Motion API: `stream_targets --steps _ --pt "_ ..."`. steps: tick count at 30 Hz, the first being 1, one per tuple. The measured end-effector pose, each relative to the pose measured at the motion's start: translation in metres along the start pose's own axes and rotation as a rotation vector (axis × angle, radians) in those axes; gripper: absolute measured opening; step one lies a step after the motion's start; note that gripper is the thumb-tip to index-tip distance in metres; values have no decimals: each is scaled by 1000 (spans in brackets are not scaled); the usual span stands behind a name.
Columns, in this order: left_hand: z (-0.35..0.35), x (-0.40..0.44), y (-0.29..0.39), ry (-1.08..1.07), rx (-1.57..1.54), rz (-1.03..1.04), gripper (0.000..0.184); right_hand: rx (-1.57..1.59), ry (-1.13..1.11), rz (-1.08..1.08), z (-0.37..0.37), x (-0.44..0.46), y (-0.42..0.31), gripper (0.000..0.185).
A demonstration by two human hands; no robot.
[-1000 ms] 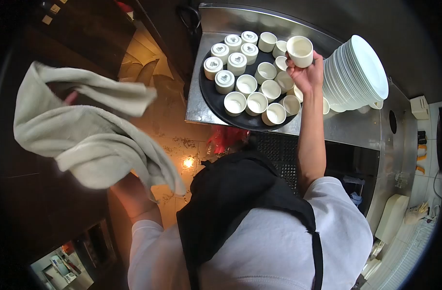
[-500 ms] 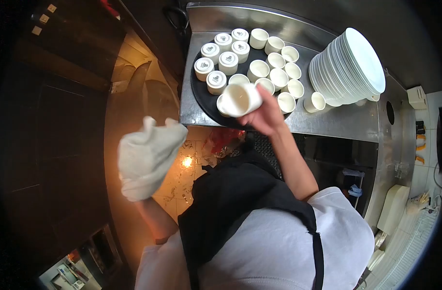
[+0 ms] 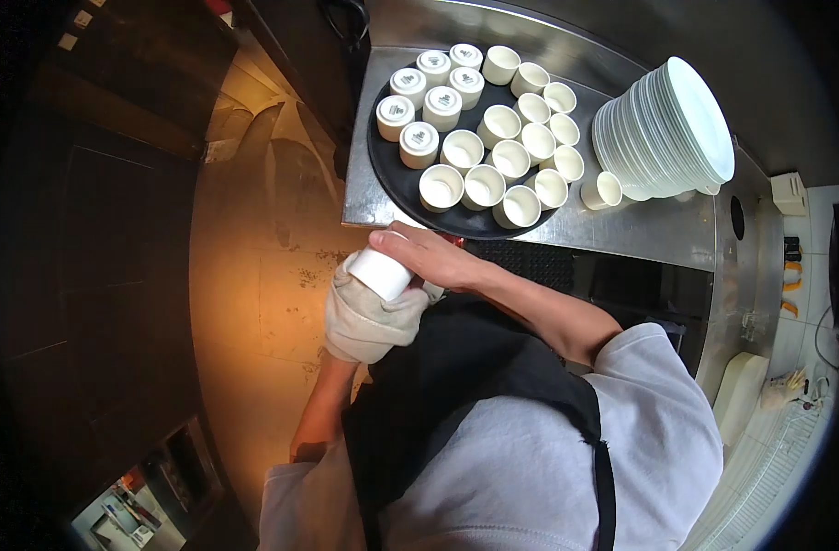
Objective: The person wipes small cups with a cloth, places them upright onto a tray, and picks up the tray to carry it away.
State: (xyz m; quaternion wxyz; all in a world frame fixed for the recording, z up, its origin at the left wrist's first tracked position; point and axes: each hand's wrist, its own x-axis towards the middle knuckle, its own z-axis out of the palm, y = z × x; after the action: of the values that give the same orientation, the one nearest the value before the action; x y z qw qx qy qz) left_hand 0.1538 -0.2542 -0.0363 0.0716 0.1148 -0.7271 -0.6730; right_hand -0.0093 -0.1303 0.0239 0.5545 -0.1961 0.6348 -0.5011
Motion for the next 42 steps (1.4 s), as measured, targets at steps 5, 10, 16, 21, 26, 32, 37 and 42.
stream_targets --steps 5,10,16,21,26,32,37,42 --pt "1 6 -5 41 27 22 43 -7 -157 -341 -5 -5 15 68" --pt "-26 0 1 183 -24 7 44 -465 -233 -328 19 7 80 31" --pt "-36 -6 5 242 -75 -11 45 -186 618 -481 6 17 79 38" --pt "-13 -4 -2 112 -36 -32 46 918 -48 -120 25 37 75 36" --pt "-7 -4 -3 20 -7 -51 48 413 22 -487 19 28 62 21" --pt "1 -3 -2 -35 16 -54 49 113 94 -666 15 40 38 17" --pt "3 10 -2 -29 43 -37 50 44 109 -615 8 33 23 21" --pt "4 12 -3 3 75 -39 51 84 108 -759 2 33 29 35"
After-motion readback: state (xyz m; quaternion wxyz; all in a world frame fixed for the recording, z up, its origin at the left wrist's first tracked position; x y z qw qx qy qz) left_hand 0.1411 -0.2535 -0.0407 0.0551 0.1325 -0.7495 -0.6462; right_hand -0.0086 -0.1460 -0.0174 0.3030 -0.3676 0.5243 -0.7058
